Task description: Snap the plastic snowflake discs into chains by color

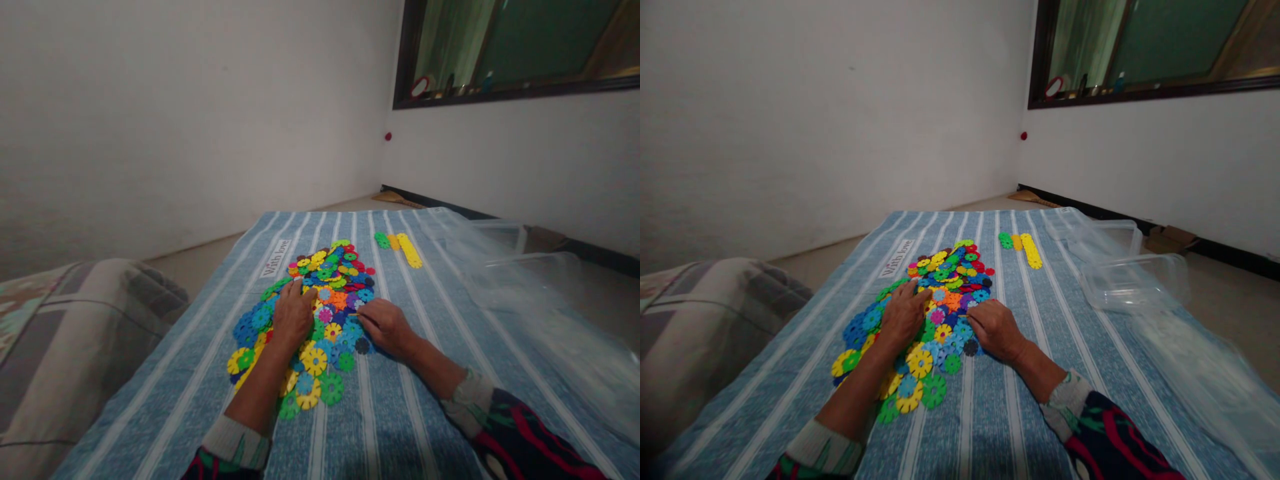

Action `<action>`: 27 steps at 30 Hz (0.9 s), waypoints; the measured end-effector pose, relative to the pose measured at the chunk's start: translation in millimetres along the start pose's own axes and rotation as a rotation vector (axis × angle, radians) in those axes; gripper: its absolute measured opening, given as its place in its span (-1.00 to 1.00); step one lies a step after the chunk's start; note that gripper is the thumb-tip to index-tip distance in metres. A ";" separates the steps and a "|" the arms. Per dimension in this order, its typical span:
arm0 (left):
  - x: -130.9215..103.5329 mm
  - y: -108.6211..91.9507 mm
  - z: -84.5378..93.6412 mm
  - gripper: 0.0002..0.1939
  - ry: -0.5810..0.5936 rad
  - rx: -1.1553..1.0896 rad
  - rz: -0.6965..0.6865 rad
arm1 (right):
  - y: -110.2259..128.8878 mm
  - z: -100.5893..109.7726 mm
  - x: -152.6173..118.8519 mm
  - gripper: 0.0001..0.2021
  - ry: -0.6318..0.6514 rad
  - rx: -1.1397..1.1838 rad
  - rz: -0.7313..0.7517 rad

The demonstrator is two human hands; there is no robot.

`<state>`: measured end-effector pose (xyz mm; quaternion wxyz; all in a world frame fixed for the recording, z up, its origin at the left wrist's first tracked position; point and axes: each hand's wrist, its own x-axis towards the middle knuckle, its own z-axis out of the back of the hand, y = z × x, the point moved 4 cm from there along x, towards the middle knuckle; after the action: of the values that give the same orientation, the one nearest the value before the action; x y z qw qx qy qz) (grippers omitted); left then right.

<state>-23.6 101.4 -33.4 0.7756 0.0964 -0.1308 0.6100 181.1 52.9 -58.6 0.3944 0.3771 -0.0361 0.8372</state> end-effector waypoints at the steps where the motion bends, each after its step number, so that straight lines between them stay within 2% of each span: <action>1: 0.1 0.7 -0.9 -0.68 0.018 0.013 0.003 | 0.4 0.5 0.1 -0.69 -0.018 0.002 0.015; 5: -0.1 2.9 -2.5 -0.67 0.033 0.008 -0.001 | 1.1 1.5 0.7 -0.70 -0.057 0.010 0.039; 19: 1.6 9.8 -13.8 -0.80 -0.106 -0.191 0.001 | -1.2 1.8 -0.2 -0.75 -0.062 0.030 0.027; 27: 5.6 12.7 -13.4 -0.86 -0.082 -0.179 0.025 | -1.8 1.9 0.1 -0.72 -0.059 0.033 0.035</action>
<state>-33.5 113.7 -44.4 0.7673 0.0501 -0.2175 0.6012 183.5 53.5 -57.6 0.3721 0.4075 -0.0404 0.8330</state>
